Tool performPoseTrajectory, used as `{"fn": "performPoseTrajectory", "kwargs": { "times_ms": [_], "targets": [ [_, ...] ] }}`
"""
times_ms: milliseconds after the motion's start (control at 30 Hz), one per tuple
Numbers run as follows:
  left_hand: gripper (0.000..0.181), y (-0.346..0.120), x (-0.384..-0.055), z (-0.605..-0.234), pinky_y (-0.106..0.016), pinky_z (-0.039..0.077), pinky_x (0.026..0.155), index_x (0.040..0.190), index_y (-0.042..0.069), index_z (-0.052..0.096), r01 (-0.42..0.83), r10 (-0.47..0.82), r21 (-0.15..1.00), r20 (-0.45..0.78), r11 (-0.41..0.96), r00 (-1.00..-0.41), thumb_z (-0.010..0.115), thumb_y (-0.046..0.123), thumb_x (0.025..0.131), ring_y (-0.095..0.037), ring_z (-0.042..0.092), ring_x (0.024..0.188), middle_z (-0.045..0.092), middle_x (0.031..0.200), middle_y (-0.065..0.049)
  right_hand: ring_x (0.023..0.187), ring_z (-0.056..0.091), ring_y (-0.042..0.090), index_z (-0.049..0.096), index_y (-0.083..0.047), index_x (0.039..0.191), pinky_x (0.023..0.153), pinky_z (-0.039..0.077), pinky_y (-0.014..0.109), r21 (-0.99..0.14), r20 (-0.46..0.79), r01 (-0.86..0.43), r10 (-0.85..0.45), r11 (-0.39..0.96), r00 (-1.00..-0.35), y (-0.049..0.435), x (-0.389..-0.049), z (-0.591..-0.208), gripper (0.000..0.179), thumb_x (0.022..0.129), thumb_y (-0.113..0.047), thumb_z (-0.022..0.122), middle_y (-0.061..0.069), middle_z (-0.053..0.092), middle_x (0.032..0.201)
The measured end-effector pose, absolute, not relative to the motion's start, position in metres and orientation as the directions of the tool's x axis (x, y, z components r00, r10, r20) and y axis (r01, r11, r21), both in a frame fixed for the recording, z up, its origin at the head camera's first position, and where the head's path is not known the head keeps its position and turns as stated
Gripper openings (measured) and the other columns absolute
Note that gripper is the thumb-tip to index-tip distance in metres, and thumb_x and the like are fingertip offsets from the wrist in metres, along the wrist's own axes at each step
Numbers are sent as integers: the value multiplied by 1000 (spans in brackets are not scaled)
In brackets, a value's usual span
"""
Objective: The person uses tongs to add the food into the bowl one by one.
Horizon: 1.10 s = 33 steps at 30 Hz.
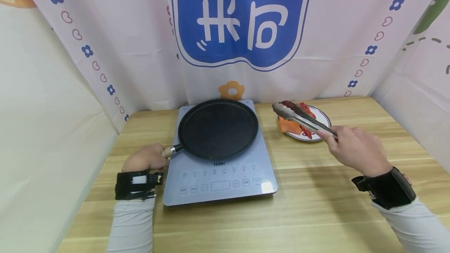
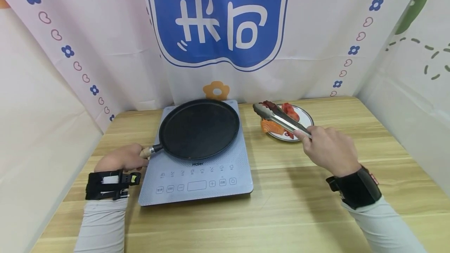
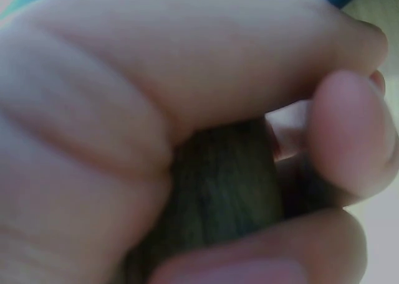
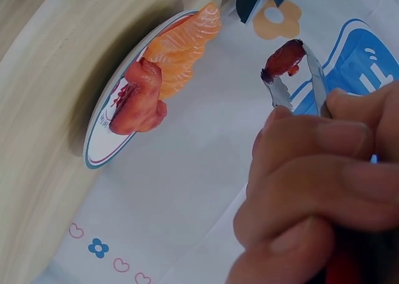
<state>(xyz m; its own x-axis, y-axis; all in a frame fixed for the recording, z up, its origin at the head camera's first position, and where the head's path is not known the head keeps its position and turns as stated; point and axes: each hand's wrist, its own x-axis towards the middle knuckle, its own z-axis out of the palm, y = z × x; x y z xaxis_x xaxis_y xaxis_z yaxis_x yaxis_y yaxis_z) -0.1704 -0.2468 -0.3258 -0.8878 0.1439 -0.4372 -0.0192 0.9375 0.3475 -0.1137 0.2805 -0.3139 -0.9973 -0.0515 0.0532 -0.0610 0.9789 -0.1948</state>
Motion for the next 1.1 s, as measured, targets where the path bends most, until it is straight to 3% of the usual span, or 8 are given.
{"fn": "performPoseTrajectory", "kwargs": {
  "times_ms": [300,600,1100],
  "targets": [
    [22,-247,-170,-326,-29,44,56,73,11,57,-17,144,348,-431,937,-891,64,15,94,-17,54,60,57,65,-1,60,50,21,67,-10,99,49,30,34,-182,60,-81,-71,980,-996,272,-116,-313,65,107,-65,33,3,47,67],
    [24,-247,-170,-327,-28,43,55,72,12,55,-19,147,354,-436,935,-888,64,15,94,-16,53,59,55,64,0,54,43,18,56,-17,78,48,26,32,-172,108,-141,-124,975,-986,264,-119,-313,53,109,-57,41,-2,41,63],
    [24,-246,-172,-327,-28,43,56,72,12,56,-38,128,336,-459,941,-879,63,16,95,-17,54,60,55,65,0,55,43,19,63,-13,92,48,27,32,-183,39,-125,-120,975,-992,251,-123,-309,57,108,-62,38,-1,40,64]
  ]
}}
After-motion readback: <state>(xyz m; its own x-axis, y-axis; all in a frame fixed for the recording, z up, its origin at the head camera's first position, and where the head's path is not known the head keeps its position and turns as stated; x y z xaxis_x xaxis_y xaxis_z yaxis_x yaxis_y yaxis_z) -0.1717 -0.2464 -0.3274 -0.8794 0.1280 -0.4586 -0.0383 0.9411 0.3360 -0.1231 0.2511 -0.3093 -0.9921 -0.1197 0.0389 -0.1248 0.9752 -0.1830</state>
